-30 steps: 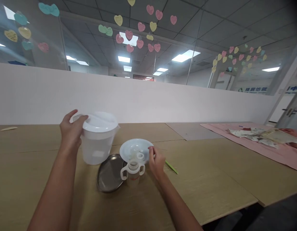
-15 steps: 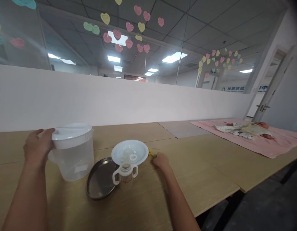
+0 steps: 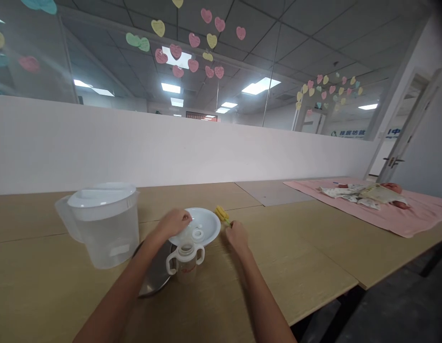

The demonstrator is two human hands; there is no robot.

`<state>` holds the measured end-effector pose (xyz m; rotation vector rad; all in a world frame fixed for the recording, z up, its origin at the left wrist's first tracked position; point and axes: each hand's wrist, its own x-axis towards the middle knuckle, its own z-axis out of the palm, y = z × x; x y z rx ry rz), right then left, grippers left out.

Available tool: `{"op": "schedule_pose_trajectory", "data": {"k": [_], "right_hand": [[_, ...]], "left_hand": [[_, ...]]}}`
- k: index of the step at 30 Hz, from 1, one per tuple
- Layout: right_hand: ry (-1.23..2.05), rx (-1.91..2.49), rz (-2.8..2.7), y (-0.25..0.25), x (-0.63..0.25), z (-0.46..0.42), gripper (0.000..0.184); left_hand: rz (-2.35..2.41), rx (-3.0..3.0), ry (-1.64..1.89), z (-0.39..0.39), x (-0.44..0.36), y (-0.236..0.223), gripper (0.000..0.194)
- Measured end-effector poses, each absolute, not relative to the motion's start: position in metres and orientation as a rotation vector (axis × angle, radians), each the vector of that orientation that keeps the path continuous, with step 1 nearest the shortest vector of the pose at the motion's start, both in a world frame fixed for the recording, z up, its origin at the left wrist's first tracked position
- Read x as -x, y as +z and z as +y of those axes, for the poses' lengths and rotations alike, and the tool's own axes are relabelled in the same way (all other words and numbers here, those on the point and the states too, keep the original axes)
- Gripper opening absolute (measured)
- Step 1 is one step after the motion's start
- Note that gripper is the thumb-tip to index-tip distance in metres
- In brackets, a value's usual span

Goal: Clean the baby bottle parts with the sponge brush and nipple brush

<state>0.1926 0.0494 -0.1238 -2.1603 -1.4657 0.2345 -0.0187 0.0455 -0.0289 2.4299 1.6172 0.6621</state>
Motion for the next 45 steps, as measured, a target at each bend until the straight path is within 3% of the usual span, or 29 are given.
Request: {"op": "schedule_pose_trajectory", "data": {"k": [5, 9, 19, 27, 37, 41, 45], "right_hand": [[0.228, 2.095, -1.411, -0.122, -0.19, 0.05, 0.032], [0.232, 2.06, -1.351, -0.121, -0.192, 0.049, 0.033], [0.17, 1.891, -1.336, -0.122, -0.187, 0.048, 0.035], [0.056, 1.657, -1.373, -0.121, -0.177, 0.044, 0.032], [-0.288, 1.375, -1.454, -0.125, -0.16, 0.034, 0.035], [-0.279, 1.54, -1.307, -0.126, -0.161, 0.035, 0.038], [-0.254, 1.38, -1.277, -0.125, -0.156, 0.032, 0.041]], "left_hand": [[1.663, -2.389, 0.517, 0.076, 0.015, -0.083, 0.005], [1.63, -2.381, 0.542, 0.08, 0.016, -0.09, 0.022], [1.409, -2.09, 0.697, 0.068, 0.025, -0.059, 0.032], [0.966, -1.397, 0.966, 0.062, 0.015, -0.053, 0.021], [1.007, -1.682, 1.08, 0.044, 0.01, -0.029, 0.026], [1.02, -1.776, 1.113, 0.034, 0.008, -0.017, 0.033], [0.989, -1.703, 1.269, 0.032, 0.004, -0.015, 0.037]]}}
